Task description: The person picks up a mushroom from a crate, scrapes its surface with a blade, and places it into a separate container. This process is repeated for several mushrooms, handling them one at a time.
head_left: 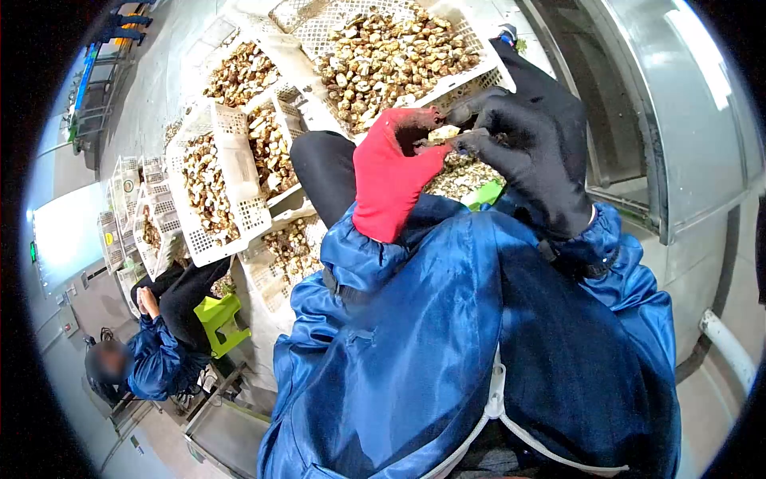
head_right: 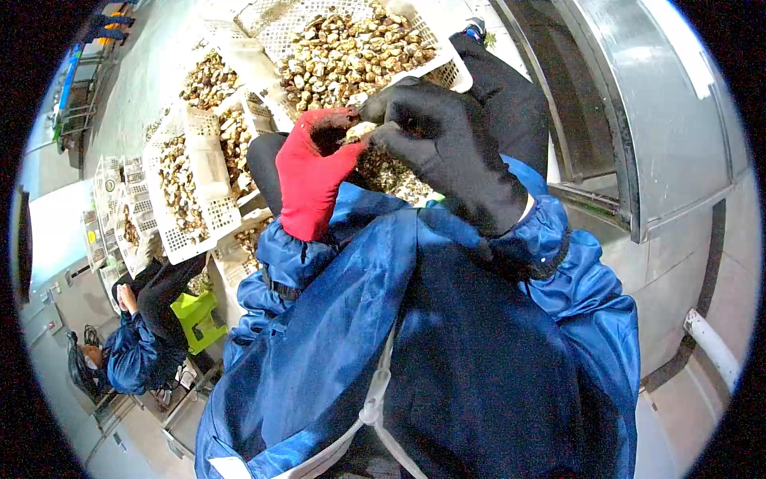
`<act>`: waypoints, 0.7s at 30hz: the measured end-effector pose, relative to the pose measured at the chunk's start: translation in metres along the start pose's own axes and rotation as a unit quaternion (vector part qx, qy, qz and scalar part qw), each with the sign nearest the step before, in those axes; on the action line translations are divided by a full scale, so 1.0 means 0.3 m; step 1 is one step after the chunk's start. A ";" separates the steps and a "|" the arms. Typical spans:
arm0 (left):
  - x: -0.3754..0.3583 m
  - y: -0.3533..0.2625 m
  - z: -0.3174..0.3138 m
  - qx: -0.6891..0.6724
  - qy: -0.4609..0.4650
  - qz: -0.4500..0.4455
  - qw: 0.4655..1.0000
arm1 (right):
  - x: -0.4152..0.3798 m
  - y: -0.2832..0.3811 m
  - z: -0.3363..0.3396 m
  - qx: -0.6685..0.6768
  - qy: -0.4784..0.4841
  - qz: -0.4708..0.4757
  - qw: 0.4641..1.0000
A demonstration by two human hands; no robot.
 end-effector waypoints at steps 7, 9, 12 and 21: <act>-0.002 0.008 0.014 0.006 0.019 -0.016 1.000 | 0.004 0.005 0.018 0.186 -0.029 -0.172 0.967; 0.000 0.015 0.000 -0.003 0.004 -0.031 1.000 | 0.005 0.007 0.005 0.196 -0.010 -0.150 0.969; -0.001 0.005 -0.012 0.030 0.019 -0.117 0.993 | 0.002 0.021 -0.008 0.202 -0.007 -0.149 0.968; 0.011 -0.022 0.033 -0.220 0.063 0.161 0.960 | -0.006 -0.089 0.056 0.032 -0.048 -0.169 0.984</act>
Point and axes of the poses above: each hand's wrist, its own x-axis towards the middle knuckle, its own z-axis out of the back of the hand, y = z × x, the point moved 1 cm from there along x, towards the middle knuckle
